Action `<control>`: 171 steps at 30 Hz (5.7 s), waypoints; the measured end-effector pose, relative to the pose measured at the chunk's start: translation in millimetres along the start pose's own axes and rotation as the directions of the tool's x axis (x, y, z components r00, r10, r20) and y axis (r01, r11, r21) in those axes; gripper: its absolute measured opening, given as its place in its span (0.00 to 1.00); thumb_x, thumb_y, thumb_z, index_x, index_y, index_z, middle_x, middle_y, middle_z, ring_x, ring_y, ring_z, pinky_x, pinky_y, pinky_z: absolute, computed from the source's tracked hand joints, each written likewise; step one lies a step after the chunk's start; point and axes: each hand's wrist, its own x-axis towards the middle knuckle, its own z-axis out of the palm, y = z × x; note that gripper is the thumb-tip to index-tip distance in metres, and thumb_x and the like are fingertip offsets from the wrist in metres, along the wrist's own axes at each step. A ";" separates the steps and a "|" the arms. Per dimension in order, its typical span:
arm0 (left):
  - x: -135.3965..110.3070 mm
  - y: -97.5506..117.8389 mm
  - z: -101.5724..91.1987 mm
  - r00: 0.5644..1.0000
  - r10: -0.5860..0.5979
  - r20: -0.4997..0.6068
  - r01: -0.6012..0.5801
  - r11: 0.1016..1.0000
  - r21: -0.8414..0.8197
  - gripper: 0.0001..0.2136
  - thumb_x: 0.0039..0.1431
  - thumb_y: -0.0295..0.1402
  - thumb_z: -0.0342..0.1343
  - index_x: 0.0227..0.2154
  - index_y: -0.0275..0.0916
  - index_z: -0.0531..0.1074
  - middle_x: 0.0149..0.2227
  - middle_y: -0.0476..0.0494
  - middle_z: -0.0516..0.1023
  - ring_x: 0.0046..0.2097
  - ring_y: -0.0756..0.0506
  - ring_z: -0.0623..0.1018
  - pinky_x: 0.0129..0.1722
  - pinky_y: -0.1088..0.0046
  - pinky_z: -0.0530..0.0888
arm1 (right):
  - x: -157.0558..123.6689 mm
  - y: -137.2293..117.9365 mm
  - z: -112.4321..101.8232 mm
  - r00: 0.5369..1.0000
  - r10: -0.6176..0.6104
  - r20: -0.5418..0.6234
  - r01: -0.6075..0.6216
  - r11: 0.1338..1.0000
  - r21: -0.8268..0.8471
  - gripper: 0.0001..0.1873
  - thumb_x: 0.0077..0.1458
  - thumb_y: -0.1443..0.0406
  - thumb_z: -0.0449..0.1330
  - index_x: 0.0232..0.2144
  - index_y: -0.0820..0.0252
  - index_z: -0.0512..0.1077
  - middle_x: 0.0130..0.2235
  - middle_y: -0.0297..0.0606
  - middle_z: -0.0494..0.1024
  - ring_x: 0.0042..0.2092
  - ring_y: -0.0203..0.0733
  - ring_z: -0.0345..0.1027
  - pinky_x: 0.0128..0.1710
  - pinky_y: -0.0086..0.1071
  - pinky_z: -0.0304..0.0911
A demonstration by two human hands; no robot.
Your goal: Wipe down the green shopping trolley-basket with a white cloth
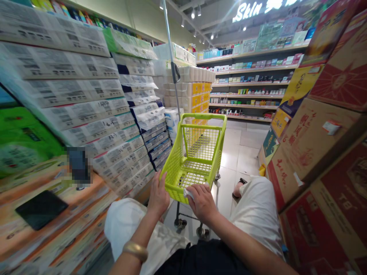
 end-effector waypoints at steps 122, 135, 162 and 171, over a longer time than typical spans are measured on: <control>7.7 52.6 9.4 0.975 -0.026 0.222 0.008 0.997 0.080 0.15 0.46 0.29 0.53 0.40 0.39 0.64 0.41 0.40 0.72 0.47 0.39 0.71 0.57 0.51 0.65 | 47.5 17.1 24.0 0.978 -0.163 0.133 0.152 0.984 0.088 0.04 0.58 0.63 0.56 0.35 0.54 0.71 0.35 0.36 0.72 0.41 0.42 0.60 0.54 0.37 0.51; 0.6 63.7 3.2 0.977 -0.106 0.183 0.089 0.991 0.098 0.09 0.46 0.29 0.54 0.32 0.41 0.63 0.36 0.44 0.71 0.44 0.41 0.71 0.58 0.52 0.63 | 55.9 46.2 17.3 0.997 0.078 -0.024 -0.078 0.997 -0.018 0.10 0.61 0.64 0.51 0.33 0.56 0.71 0.36 0.40 0.72 0.44 0.45 0.61 0.55 0.41 0.51; -12.6 58.6 -12.0 0.981 -0.074 0.177 0.057 0.994 0.097 0.09 0.47 0.29 0.54 0.33 0.41 0.63 0.37 0.44 0.70 0.45 0.40 0.70 0.58 0.51 0.63 | 63.1 57.2 7.9 0.999 0.034 0.001 -0.034 0.999 -0.008 0.10 0.62 0.63 0.51 0.33 0.56 0.71 0.35 0.38 0.73 0.42 0.43 0.62 0.51 0.38 0.52; -14.2 54.9 -6.5 0.983 -0.067 0.171 0.051 0.994 0.091 0.14 0.45 0.30 0.54 0.38 0.40 0.63 0.40 0.40 0.71 0.47 0.38 0.71 0.57 0.49 0.64 | 40.4 -2.5 24.5 0.982 -0.157 0.105 0.150 0.986 0.070 0.04 0.58 0.64 0.55 0.33 0.54 0.70 0.34 0.36 0.72 0.42 0.43 0.61 0.55 0.38 0.50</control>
